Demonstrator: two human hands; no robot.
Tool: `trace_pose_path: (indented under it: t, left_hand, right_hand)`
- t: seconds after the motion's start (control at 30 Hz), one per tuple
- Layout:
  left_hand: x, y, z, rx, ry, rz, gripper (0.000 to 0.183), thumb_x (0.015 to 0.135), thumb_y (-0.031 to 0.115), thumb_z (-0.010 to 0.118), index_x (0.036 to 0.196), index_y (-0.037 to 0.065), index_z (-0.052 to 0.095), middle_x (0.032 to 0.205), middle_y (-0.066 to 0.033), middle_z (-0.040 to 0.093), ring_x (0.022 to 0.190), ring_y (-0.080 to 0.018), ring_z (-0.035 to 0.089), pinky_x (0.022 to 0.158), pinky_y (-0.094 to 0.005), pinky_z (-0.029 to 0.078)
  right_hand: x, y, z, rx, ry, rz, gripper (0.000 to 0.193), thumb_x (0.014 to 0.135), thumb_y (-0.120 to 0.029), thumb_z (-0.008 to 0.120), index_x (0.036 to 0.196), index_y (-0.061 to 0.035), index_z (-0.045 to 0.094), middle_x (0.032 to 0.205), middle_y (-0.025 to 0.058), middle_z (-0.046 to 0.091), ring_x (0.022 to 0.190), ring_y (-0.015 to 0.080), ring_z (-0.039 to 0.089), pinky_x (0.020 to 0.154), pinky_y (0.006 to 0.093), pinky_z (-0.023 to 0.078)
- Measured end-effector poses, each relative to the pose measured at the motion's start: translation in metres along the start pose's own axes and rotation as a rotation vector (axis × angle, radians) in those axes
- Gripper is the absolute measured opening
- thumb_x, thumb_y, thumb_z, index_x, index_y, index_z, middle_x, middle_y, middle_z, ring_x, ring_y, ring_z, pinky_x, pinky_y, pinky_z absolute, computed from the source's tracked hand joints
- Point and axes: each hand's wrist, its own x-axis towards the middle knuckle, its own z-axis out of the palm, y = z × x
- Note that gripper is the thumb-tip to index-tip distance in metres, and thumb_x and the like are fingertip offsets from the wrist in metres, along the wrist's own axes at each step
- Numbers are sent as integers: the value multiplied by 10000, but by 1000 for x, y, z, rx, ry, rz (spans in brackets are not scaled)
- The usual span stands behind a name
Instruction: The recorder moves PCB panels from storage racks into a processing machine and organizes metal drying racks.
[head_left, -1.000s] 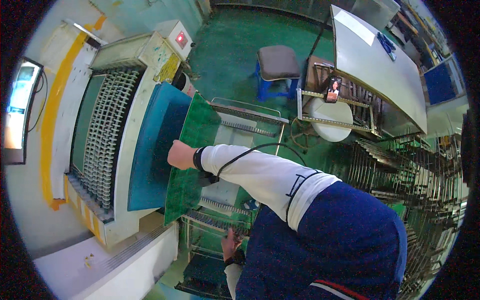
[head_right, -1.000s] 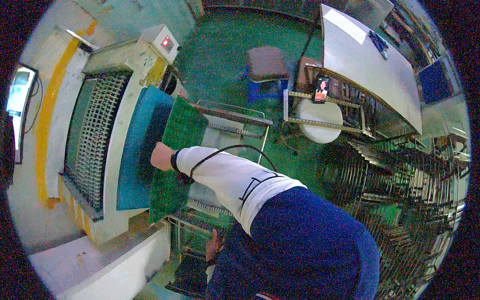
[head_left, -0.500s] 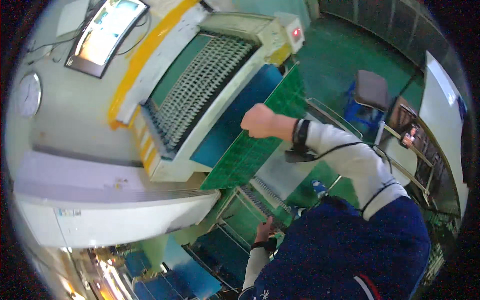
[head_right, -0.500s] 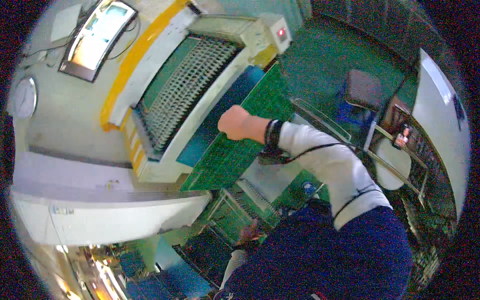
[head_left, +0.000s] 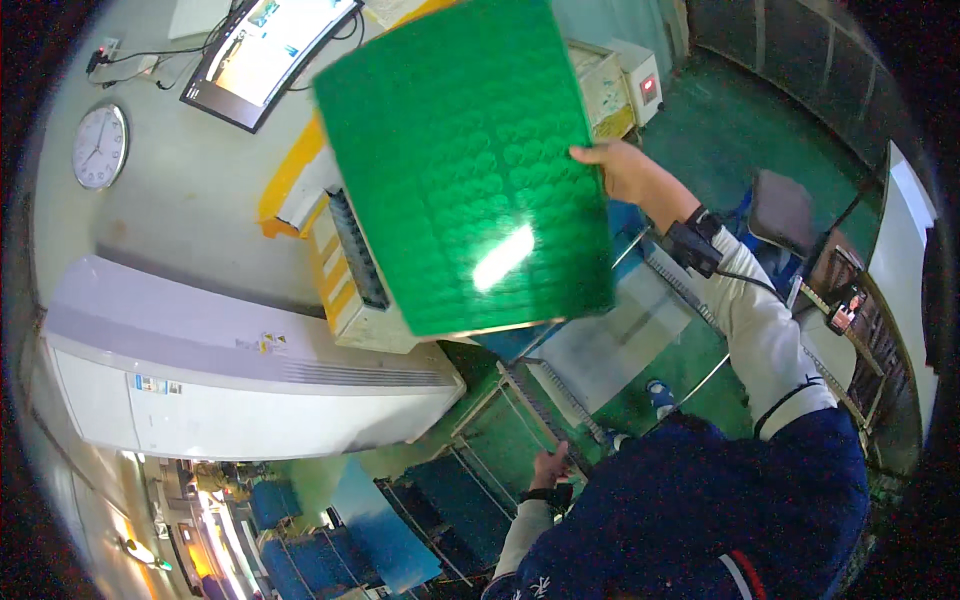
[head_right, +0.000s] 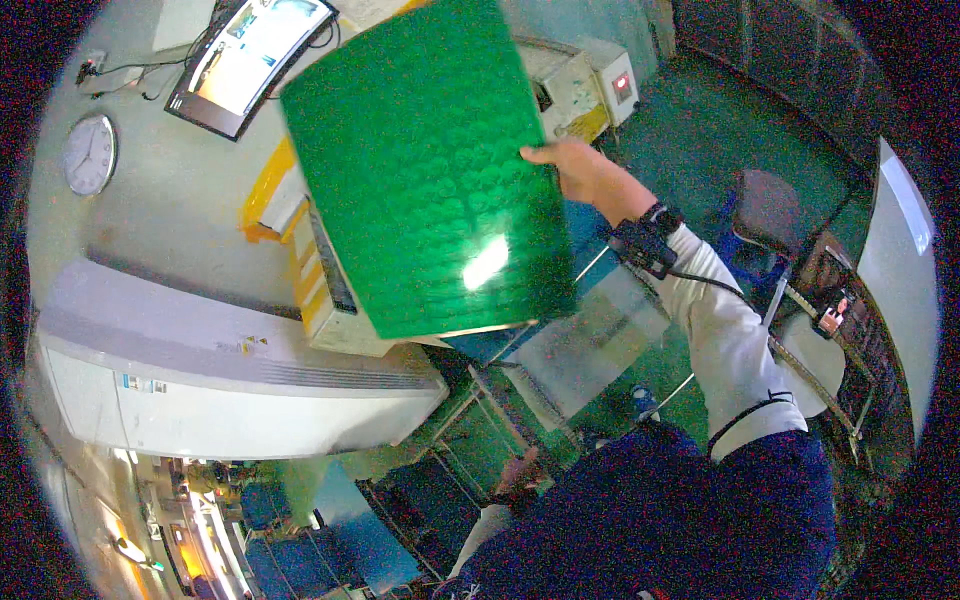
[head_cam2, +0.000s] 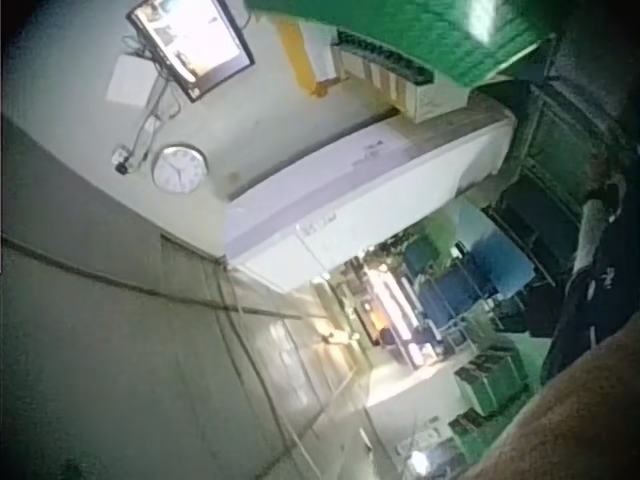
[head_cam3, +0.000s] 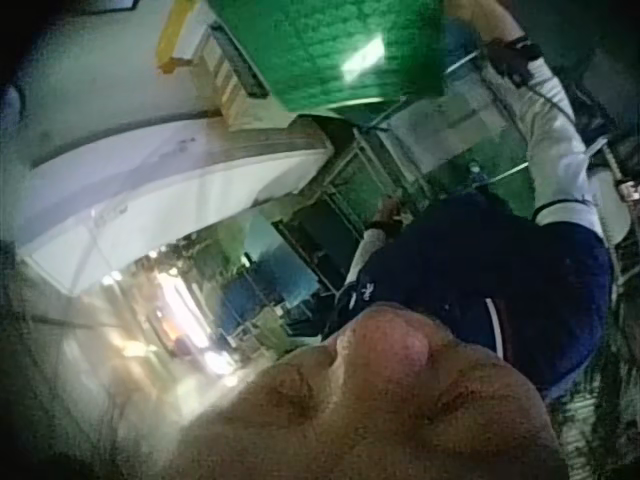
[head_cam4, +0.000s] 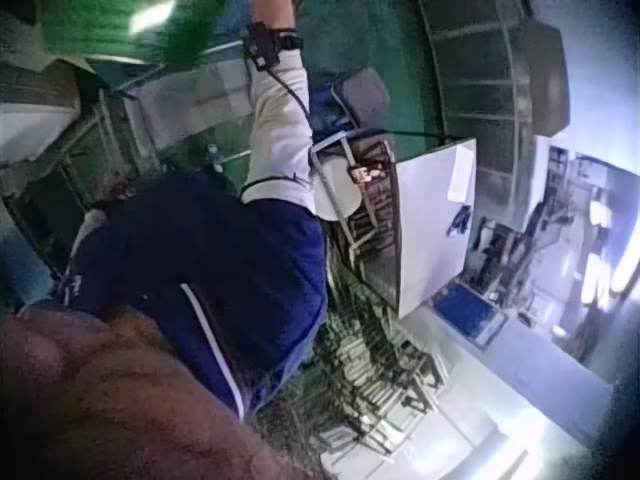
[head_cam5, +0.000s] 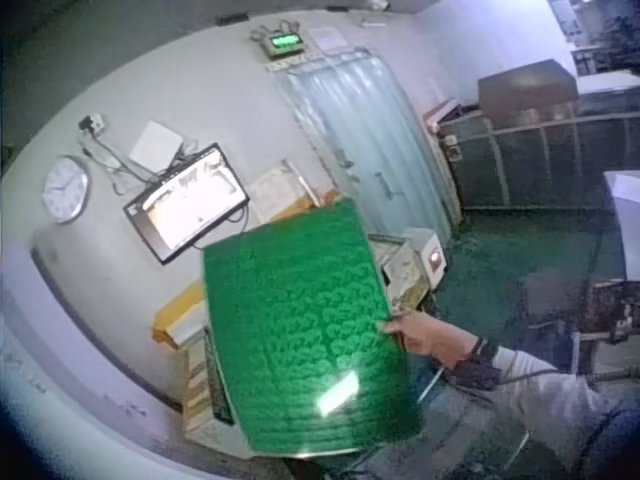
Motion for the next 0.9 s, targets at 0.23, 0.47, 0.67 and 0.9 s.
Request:
trace_pose_path:
  t: [0.23, 0.47, 0.67, 0.9]
  left_hand:
    - [30, -49, -20, -636, -218, 76, 658, 792, 491, 690, 1069, -85, 531, 783, -163, 650, 518, -210, 627, 393, -327, 492]
    - [20, 0, -2, 112, 42, 69, 776, 788, 512, 681, 1178, -120, 458, 856, -194, 654, 602, -229, 666, 488, -355, 554]
    - [35, -28, -1, -42, -22, 66, 818, 780, 541, 675, 1196, -126, 449, 885, -193, 656, 626, -231, 676, 508, -353, 558]
    - [53, -27, 13, -95, -10, 87, 860, 760, 548, 691, 1252, -110, 435, 997, -195, 645, 739, -238, 686, 569, -340, 560]
  right_hand:
    - [53, 87, 26, 278, -153, 35, 147, 852, -158, 664, 956, -93, 582, 821, 13, 624, 689, 164, 590, 726, 375, 502]
    - [107, 120, 16, 208, -83, 86, 149, 865, -105, 628, 1004, -78, 583, 962, 60, 649, 846, 209, 626, 827, 392, 501]
    - [117, 147, 49, 288, 38, 136, 108, 872, -109, 622, 960, -67, 575, 934, 63, 644, 847, 219, 623, 822, 406, 506]
    - [147, 152, 33, 164, 72, 141, 164, 880, -177, 630, 964, -57, 555, 914, 87, 611, 841, 243, 617, 790, 416, 520]
